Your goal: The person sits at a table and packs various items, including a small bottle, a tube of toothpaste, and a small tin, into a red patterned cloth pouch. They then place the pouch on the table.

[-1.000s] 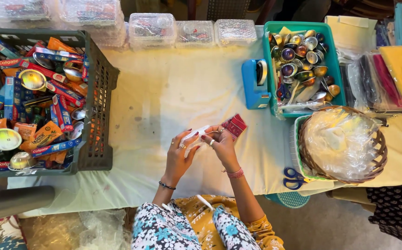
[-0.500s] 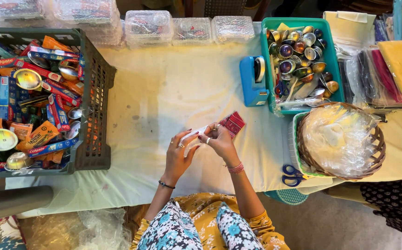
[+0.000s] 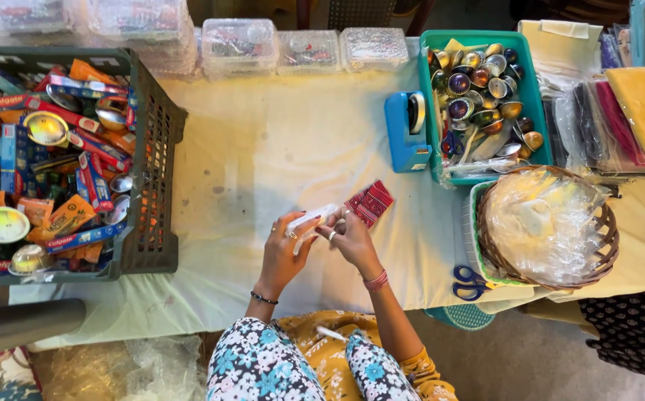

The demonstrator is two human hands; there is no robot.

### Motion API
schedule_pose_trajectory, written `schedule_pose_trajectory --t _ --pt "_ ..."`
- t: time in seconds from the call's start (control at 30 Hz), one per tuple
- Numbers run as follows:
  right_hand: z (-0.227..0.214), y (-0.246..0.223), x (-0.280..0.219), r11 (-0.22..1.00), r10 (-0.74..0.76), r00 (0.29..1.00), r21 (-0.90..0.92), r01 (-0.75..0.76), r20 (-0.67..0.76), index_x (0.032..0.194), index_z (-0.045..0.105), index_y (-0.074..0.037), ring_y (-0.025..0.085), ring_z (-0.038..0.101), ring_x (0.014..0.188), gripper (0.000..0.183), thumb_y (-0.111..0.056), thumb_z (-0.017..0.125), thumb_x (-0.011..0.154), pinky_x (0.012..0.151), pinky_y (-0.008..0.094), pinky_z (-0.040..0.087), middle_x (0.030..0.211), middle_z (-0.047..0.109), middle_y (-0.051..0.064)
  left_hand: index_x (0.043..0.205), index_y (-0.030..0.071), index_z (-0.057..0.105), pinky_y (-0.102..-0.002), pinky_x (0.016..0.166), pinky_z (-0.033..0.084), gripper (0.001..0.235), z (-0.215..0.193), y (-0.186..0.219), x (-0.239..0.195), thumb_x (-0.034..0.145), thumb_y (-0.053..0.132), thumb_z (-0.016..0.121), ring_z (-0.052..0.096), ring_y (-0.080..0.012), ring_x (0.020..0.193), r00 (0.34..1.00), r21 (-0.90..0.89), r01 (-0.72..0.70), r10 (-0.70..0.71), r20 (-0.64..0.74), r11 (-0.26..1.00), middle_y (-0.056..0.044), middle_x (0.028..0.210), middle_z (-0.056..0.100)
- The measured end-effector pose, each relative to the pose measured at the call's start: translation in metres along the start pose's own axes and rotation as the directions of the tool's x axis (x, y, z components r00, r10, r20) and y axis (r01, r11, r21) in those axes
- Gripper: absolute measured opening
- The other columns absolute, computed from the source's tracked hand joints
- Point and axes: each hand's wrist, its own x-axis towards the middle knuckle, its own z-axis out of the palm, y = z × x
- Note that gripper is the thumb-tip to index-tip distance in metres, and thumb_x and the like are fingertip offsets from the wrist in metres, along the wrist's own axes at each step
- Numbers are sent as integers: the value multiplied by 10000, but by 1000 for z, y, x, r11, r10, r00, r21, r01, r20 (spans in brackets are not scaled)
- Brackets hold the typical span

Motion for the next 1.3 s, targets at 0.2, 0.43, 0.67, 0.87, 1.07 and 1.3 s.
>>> schedule_pose_trajectory --t 0.2,0.43,0.67,0.87,1.07,1.3 --pt "3 30 9 903 -267 954 380 199 135 1009 454 -27 128 743 815 256 -8 696 927 735 246 585 890 688 58 1288 164 666 -426 926 530 469 -8 7 5 839 70 764 619 -346 1103 999 -31 47 -47 -6 998 -130 1286 632" --pt "20 77 9 759 -328 943 577 300 -58 1092 492 -40 136 667 946 244 21 681 951 844 280 576 993 624 51 1289 88 651 -390 986 547 430 3 -18 -5 883 79 793 678 -296 1157 963 -141 151 -178 -201 978 -119 1292 692" --pt "12 73 -16 957 -215 765 287 41 608 1202 681 30 159 694 790 267 -166 612 1034 694 295 567 914 738 115 1584 88 353 -284 887 529 798 33 -61 -30 915 63 788 610 -163 1050 718 -763 272 -651 -245 587 -109 1207 603" --pt "59 67 -28 959 110 723 118 -257 682 1354 543 -112 156 701 903 517 -466 552 978 724 315 591 1058 713 13 1501 145 290 -376 696 523 809 48 -100 -48 825 125 735 622 -211 1061 441 -938 346 -877 188 -28 -81 1255 607" --pt "47 136 22 599 66 980 778 -190 188 1274 615 -75 208 697 991 512 -478 607 957 793 360 625 1117 733 60 1479 126 247 -441 784 565 905 70 -115 -96 753 174 786 643 -245 1090 447 -633 765 -806 389 119 -101 1265 622" --pt "32 169 33 711 149 979 674 -202 136 1244 633 -96 193 722 922 341 -289 663 964 811 373 588 1090 736 62 1436 -14 485 -374 1147 378 581 -57 -18 -23 974 271 690 518 -271 1299 828 -469 438 -547 -121 767 -168 1361 555"
